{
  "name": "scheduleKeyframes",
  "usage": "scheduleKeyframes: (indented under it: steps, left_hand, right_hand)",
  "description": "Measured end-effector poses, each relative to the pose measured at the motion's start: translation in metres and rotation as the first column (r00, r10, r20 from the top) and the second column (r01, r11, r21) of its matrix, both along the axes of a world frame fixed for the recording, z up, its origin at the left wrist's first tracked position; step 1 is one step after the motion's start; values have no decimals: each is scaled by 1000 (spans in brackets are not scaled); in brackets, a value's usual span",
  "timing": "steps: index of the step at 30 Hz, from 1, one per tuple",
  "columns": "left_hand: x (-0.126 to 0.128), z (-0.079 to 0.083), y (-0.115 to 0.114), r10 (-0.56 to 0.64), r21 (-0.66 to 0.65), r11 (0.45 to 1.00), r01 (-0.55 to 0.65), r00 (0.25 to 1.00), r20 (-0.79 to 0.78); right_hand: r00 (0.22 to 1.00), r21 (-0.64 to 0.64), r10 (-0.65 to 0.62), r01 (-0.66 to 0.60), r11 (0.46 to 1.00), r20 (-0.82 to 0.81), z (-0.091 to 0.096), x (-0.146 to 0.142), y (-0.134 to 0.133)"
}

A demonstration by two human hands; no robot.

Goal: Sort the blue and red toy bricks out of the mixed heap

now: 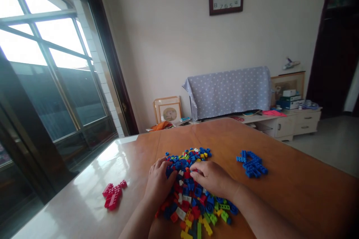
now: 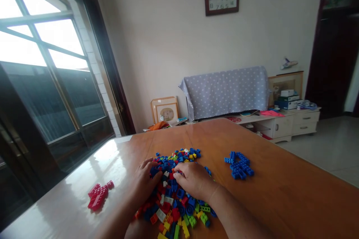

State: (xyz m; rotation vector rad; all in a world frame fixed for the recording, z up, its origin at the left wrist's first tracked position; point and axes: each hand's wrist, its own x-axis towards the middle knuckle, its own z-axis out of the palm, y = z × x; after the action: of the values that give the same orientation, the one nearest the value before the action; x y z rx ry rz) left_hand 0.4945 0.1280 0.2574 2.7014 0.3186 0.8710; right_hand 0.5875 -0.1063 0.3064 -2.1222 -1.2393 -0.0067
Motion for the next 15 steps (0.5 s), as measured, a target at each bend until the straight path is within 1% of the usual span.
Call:
scheduleKeyframes:
  steps: [2, 5, 6, 7, 8, 9, 10, 11, 12, 13, 14, 15]
  left_hand:
    - [-3, 3, 1, -23, 2, 1000, 23, 1000, 14]
    - [-9, 13, 2, -47, -32, 998, 49, 997, 60]
    - [-11, 17, 2, -56, -70, 996, 62, 995, 80]
    - [-13, 22, 1, -68, -134, 988, 82, 992, 104]
    - [-15, 27, -1, -82, -233, 966, 111, 988, 131]
    - [-17, 32, -3, -99, -361, 920, 152, 982, 161]
    - [-18, 37, -6, -118, -507, 838, 202, 974, 192]
    - [-20, 41, -10, -142, -641, 724, 255, 964, 224]
    - [-21, 44, -14, -167, -743, 598, 301, 953, 252]
    - [-22, 46, -18, -190, -809, 482, 336, 942, 278]
    - [-23, 48, -22, -210, -846, 392, 362, 930, 300]
    - [-23, 48, -26, -224, -864, 330, 380, 921, 319]
  right_hand:
    - [1000, 4, -3, 3, 1000, -1, -2, 1, 1]
    - [1000, 7, -11, 12, 1000, -10, -5, 2, 2]
    - [1000, 11, -14, 14, 1000, -12, -6, 2, 2]
    - [1000, 17, -15, 15, 1000, -14, -6, 1, 2]
    - [1000, 27, -14, 15, 1000, -16, -6, 1, 2]
    - [1000, 41, -11, 11, 999, -16, -6, 0, 2]
    - [1000, 57, -5, 6, 998, -16, -5, -1, 2]
    - [1000, 76, 1, 1, 997, -19, -4, -2, 3]
    - [1000, 96, 4, -2, 995, -23, -4, -3, 3]
    - [1000, 116, 5, -1, 993, -29, -3, -4, 4]
    - [999, 137, 4, 2, 991, -38, -2, -6, 5]
    - [999, 161, 5, 3, 987, -50, -2, -7, 5]
